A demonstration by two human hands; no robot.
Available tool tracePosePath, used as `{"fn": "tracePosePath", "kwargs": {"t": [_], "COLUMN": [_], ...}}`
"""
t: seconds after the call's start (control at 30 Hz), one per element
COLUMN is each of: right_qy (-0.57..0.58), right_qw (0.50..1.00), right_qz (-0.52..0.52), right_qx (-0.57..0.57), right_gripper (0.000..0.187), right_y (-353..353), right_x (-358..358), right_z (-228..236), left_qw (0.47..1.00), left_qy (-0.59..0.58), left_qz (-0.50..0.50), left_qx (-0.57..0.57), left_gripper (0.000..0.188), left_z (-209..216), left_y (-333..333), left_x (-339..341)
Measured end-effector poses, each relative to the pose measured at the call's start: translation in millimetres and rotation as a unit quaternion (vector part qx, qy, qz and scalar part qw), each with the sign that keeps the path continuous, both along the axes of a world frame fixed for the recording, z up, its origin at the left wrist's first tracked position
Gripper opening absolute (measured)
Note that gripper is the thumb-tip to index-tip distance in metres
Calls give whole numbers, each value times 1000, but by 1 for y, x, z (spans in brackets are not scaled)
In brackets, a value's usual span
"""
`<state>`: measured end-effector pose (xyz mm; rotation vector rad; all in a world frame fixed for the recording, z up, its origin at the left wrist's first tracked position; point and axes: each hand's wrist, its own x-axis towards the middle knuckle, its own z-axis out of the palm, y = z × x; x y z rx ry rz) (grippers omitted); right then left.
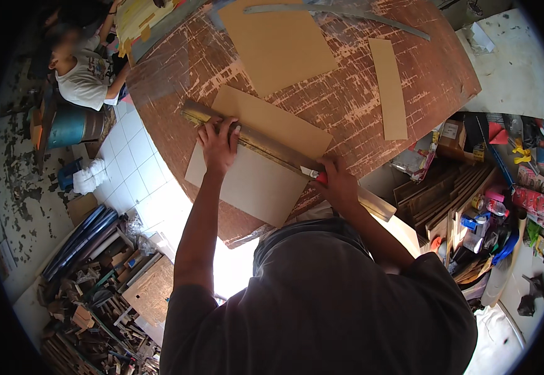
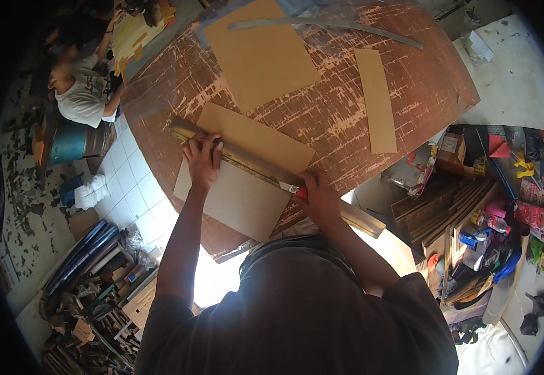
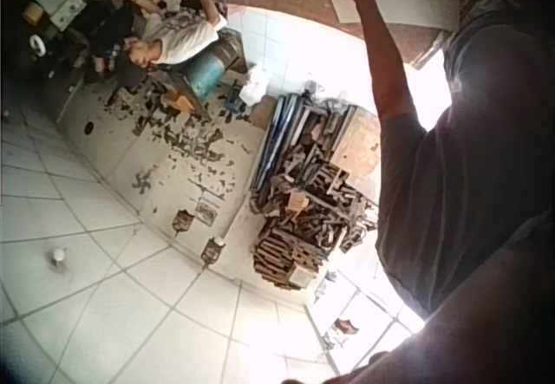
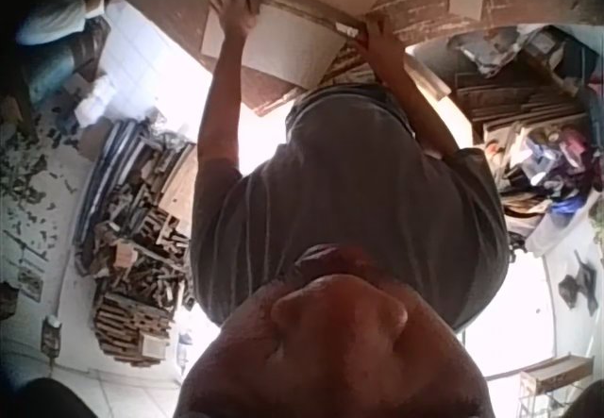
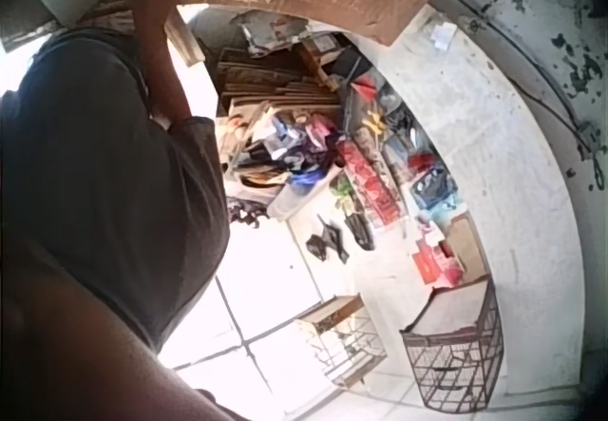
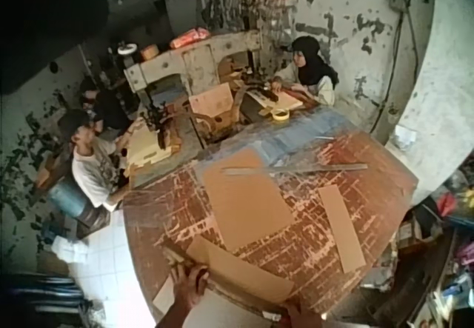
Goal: The person cuts cardboard sheets using a utility knife and a wooden ruler, aligns the cut pieces by hand, and then places a large cardboard sheet on the table and positions a metal ruler on it.
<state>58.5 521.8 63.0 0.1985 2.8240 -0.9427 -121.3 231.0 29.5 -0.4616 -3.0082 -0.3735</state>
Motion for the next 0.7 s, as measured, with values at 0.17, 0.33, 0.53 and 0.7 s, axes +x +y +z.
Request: {"fn": "tracePosePath", "kwargs": {"t": [0.17,0.33,0.53,0.7], "right_qy": [-20,5,-10,-35], "right_qw": [1000,1000,998,994], "right_qz": [-7,5,-21,-46], "right_qx": [-21,-12,-66,-95], "right_gripper": [63,63,61,56], "right_y": [0,2,2,0], "right_x": [-2,-2,-6,-10], "right_z": [0,-5,-2,3], "left_qw": [1000,1000,999,999], "left_qy": [8,15,25,15], "left_qz": [-6,-10,-17,-10], "left_qx": [9,9,19,36], "left_gripper": [30,30,30,34], "left_z": [1,0,-1,1], "left_y": [-2,0,-1,-2], "left_x": [0,0,-1,-1]}}
